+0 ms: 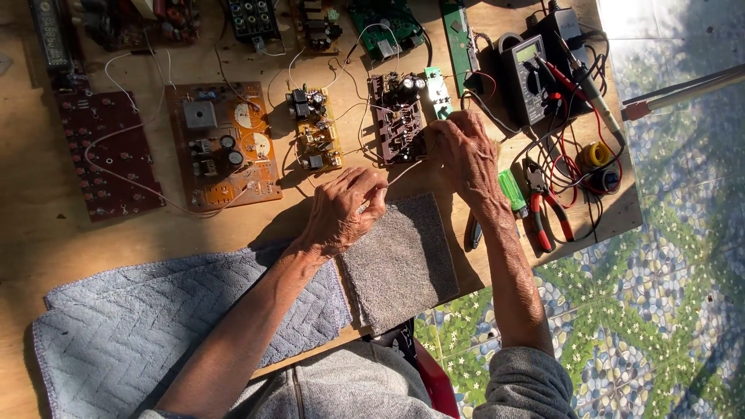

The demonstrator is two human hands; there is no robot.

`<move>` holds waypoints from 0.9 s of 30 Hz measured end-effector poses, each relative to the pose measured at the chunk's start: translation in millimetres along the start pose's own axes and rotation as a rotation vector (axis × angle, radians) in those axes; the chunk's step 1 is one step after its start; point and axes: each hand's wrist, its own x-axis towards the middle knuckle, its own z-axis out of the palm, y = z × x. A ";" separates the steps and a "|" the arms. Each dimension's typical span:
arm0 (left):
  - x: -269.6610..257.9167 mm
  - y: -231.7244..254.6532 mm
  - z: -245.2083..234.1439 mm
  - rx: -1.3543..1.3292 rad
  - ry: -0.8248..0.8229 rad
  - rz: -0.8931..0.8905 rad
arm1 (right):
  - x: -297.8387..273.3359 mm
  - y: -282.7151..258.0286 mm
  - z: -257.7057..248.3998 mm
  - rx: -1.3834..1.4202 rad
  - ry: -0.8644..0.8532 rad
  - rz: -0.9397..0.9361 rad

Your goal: The person works at a wooden table cluttered with electronic components, using a multimeter to test circuit boards. They handle wires and probes, connecting them to various points on the boards while occasionally adjusting their position.

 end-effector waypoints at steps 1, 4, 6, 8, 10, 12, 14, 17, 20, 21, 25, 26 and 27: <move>0.0 0.2 1.5 0.005 0.003 -0.001 | -0.1 -1.3 -1.8 0.003 0.001 -0.005; -0.8 0.7 4.7 0.026 0.019 -0.016 | -1.6 1.9 -1.9 0.021 -0.007 -0.009; -4.4 -2.2 3.1 -0.019 0.059 -0.022 | 1.2 12.6 11.7 -0.020 -0.049 0.026; -9.1 1.0 10.3 0.012 0.122 -0.049 | -1.3 2.5 4.3 0.007 -0.079 -0.002; -9.3 2.2 1.4 0.043 0.194 -0.063 | 1.5 -7.6 2.1 0.024 -0.102 -0.036; -2.7 9.8 -15.5 -0.016 0.041 0.055 | 3.1 -12.3 -0.6 -0.121 -0.108 0.069; -7.6 6.2 -11.3 -0.007 0.049 0.035 | 1.4 -5.8 4.7 -0.167 -0.114 0.033; -10.6 0.3 -5.7 -0.049 0.028 0.043 | -3.5 16.6 14.9 -0.241 -0.103 0.004; -16.0 -9.4 9.0 -0.037 0.036 0.076 | -6.6 21.8 18.5 -0.312 -0.100 0.005; -17.0 -13.3 15.5 -0.007 0.056 0.092 | -6.7 20.0 16.9 -0.370 -0.108 0.036; -18.4 -18.3 21.5 -0.032 0.087 0.106 | -26.4 41.0 22.0 -0.371 -0.047 0.002; -20.0 -23.5 26.9 -0.032 0.051 0.081 | -33.3 41.5 20.5 -0.363 0.048 -0.083; -22.1 -26.7 34.2 -0.039 0.012 0.058 | -43.8 43.2 17.0 -0.356 0.140 -0.161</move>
